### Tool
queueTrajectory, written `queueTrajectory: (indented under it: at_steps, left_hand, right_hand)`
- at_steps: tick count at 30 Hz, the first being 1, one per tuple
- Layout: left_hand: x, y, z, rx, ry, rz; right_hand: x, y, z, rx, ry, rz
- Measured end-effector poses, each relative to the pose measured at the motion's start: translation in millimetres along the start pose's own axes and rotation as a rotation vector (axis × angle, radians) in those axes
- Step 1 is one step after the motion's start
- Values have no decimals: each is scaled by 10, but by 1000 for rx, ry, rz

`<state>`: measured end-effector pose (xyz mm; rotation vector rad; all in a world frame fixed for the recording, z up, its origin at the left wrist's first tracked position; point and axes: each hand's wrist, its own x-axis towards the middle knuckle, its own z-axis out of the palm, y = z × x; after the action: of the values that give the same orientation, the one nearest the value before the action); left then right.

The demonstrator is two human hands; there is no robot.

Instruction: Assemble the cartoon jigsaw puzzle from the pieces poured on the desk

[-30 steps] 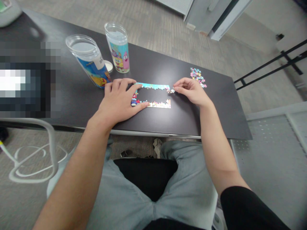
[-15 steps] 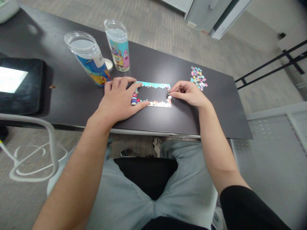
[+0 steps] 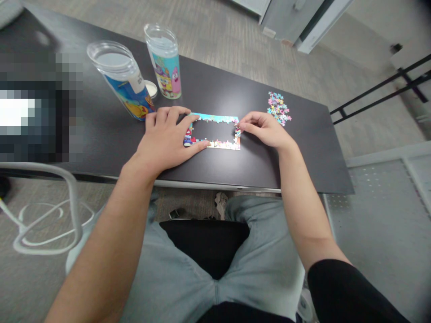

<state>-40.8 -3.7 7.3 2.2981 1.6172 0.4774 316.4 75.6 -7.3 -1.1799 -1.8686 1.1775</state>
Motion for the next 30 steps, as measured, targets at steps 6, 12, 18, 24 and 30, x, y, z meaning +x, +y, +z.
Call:
queueTrajectory:
  at_steps: [6, 12, 18, 24, 30]
  left_hand:
    - [3, -9, 13, 7, 7, 7]
    - [3, -15, 16, 8, 11, 12]
    - [5, -26, 26, 15, 12, 8]
    - [7, -39, 28, 10, 17, 21]
    - [0, 20, -17, 12, 1, 5]
  right_hand:
    - [3, 31, -8, -4, -28, 15]
    - [-16, -10, -36, 4, -87, 20]
    - [-6, -50, -26, -9, -74, 5]
    - [-6, -54, -22, -25, -56, 3]
    - [10, 3, -27, -32, -13, 2]
